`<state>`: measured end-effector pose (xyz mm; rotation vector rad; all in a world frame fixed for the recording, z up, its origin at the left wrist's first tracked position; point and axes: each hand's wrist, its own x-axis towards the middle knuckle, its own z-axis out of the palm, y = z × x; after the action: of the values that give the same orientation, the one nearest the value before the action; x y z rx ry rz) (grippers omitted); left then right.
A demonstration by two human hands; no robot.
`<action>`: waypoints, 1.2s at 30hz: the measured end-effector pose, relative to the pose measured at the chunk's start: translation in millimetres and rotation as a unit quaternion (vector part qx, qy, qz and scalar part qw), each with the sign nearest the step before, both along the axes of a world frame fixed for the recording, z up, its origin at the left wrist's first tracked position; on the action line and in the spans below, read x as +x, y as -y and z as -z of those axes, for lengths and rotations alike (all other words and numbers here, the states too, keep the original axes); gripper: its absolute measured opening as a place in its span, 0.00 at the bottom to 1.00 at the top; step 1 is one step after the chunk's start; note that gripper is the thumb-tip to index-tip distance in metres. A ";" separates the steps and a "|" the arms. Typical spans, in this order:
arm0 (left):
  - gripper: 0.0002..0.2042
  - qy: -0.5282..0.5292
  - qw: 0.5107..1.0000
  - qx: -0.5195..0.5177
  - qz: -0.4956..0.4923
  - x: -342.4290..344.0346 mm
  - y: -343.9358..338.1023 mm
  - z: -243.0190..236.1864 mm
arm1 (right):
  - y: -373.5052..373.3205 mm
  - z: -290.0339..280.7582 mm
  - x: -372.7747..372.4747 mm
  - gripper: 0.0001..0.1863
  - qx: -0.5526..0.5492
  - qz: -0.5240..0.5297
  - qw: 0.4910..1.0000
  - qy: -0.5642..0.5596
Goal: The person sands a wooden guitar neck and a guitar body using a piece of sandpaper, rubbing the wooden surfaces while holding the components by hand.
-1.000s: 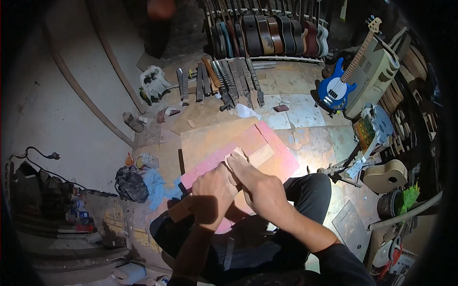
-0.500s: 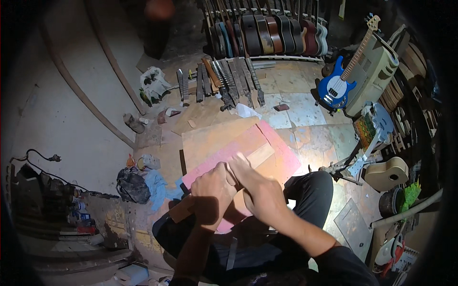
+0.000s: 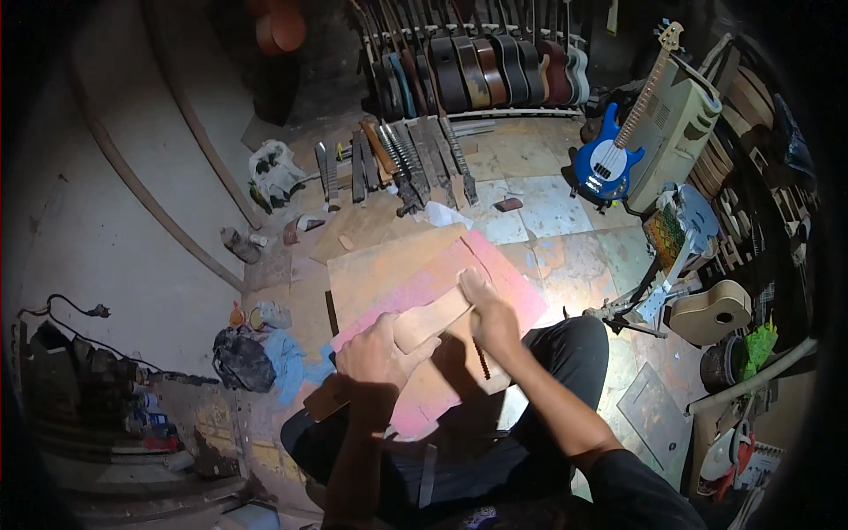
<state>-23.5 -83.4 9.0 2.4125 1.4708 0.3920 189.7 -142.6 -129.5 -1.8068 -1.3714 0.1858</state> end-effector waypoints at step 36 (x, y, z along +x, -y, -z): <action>0.13 0.380 0.913 0.137 -0.054 19.3 -30.0 44.7 | 76.9 -50.6 -70.6 0.42 -0.104 -0.057 0.993 0.027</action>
<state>-4.2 -53.5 -35.6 1.9670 1.2214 1.4492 119.1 -219.5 -79.0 -1.9158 -1.5418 0.3534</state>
